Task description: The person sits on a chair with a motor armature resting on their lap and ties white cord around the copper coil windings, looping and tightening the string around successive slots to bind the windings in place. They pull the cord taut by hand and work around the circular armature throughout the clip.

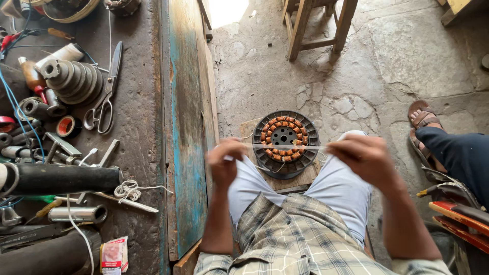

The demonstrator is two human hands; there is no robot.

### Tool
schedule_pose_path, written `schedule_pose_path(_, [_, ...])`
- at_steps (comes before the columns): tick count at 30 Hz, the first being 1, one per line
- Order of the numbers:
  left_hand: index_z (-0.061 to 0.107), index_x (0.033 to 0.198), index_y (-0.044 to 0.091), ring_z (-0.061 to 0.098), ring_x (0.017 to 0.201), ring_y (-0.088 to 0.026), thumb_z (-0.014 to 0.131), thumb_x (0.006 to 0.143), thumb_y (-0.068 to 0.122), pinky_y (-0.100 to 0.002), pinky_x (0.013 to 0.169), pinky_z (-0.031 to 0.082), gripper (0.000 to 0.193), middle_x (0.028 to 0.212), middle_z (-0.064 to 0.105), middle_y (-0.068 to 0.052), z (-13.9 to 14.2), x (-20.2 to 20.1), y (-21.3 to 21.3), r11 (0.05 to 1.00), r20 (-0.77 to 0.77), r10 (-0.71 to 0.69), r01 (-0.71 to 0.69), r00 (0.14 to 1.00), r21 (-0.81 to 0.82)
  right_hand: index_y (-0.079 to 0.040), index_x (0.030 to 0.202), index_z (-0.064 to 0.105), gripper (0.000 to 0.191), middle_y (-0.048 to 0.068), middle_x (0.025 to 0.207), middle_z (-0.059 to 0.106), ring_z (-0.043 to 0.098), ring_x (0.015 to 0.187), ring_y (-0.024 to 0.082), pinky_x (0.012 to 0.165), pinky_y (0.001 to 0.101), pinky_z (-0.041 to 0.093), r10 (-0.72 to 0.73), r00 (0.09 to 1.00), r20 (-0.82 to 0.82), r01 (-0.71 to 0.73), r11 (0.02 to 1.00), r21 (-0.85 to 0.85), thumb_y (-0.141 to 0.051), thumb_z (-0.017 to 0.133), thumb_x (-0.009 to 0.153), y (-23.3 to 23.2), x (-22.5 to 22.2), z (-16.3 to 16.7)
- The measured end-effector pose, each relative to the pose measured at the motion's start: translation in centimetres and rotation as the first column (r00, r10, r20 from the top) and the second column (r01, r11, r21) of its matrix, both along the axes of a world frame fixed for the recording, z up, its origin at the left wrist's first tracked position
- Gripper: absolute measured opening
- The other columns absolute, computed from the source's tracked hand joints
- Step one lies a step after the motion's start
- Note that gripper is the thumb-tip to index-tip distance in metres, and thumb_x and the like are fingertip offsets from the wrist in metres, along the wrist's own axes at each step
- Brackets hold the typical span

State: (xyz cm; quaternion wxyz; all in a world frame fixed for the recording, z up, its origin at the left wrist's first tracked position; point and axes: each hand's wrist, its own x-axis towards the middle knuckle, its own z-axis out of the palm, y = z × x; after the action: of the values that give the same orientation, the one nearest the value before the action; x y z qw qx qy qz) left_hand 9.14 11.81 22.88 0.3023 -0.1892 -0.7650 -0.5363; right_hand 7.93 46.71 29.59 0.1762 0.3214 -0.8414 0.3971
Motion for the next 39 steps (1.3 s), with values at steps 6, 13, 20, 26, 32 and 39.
schedule_pose_path(6, [0.072,0.109,0.009,0.063,0.101,-0.026,0.069,0.099,0.027,-0.044,0.090,0.051,0.021,0.105,0.070,-0.014,1.0,-2.9,-3.8,0.631,-0.138,0.698,-0.695,0.703,-0.346,0.000,0.104,0.075,0.009,0.009,0.092,0.073,0.068,0.075,0.012,0.067,0.0265,0.055,-0.431,0.896,0.105,0.438,0.897,-0.057,-0.007,0.080,0.102,2.1,-0.3,-1.0])
schedule_pose_path(13, [0.072,0.101,0.017,0.065,0.117,-0.020,0.079,0.087,0.035,-0.056,0.125,0.035,0.024,0.107,0.073,-0.001,-0.6,-1.4,6.0,0.887,0.065,-0.335,0.338,0.940,-0.315,-0.006,0.094,0.078,0.017,0.006,0.078,0.070,0.068,0.065,0.019,0.057,0.0325,0.053,0.179,0.974,0.136,-0.179,0.984,-0.015,-0.011,0.085,0.080,-5.4,0.5,-3.3])
schedule_pose_path(20, [0.075,0.093,0.015,0.074,0.094,-0.017,0.065,0.105,0.011,-0.035,0.085,0.062,0.016,0.099,0.078,-0.003,-1.0,-2.7,-3.0,0.826,0.255,0.485,-0.534,0.836,0.178,-0.003,0.098,0.077,0.015,0.007,0.083,0.073,0.067,0.067,0.014,0.059,0.0275,0.054,-0.163,0.972,0.169,0.182,0.978,-0.104,-0.010,0.082,0.086,0.0,-2.3,-2.9])
schedule_pose_path(26, [0.063,0.128,0.004,0.043,0.142,-0.032,0.069,0.095,0.040,-0.053,0.122,0.034,0.049,0.147,0.049,-0.019,-0.1,-2.7,2.4,0.836,-0.161,0.457,-0.484,0.875,-0.258,-0.006,0.099,0.077,0.013,0.006,0.086,0.075,0.070,0.070,0.012,0.058,0.0262,0.056,0.020,0.985,0.171,0.014,0.980,-0.198,-0.011,0.080,0.087,-2.5,-2.2,-3.7])
schedule_pose_path(32, [0.074,0.102,0.013,0.068,0.118,-0.023,0.081,0.089,0.030,-0.051,0.123,0.042,0.022,0.115,0.074,-0.004,-0.5,-1.0,5.2,0.777,0.247,-0.471,0.531,0.847,-0.339,-0.006,0.094,0.077,0.016,0.005,0.077,0.072,0.068,0.064,0.017,0.054,0.0318,0.052,0.199,0.977,0.080,-0.194,0.978,-0.073,-0.015,0.083,0.081,-5.7,-0.4,-3.6])
schedule_pose_path(39, [0.073,0.097,0.002,0.071,0.086,-0.023,0.056,0.111,0.009,-0.030,0.080,0.062,0.023,0.097,0.076,-0.014,-1.3,-1.8,-2.4,0.722,0.354,0.476,-0.588,0.805,0.366,-0.004,0.100,0.076,0.011,0.006,0.085,0.074,0.068,0.069,0.013,0.060,0.0283,0.054,-0.210,0.969,0.129,0.227,0.964,-0.137,-0.008,0.080,0.090,1.1,-1.4,-2.7])
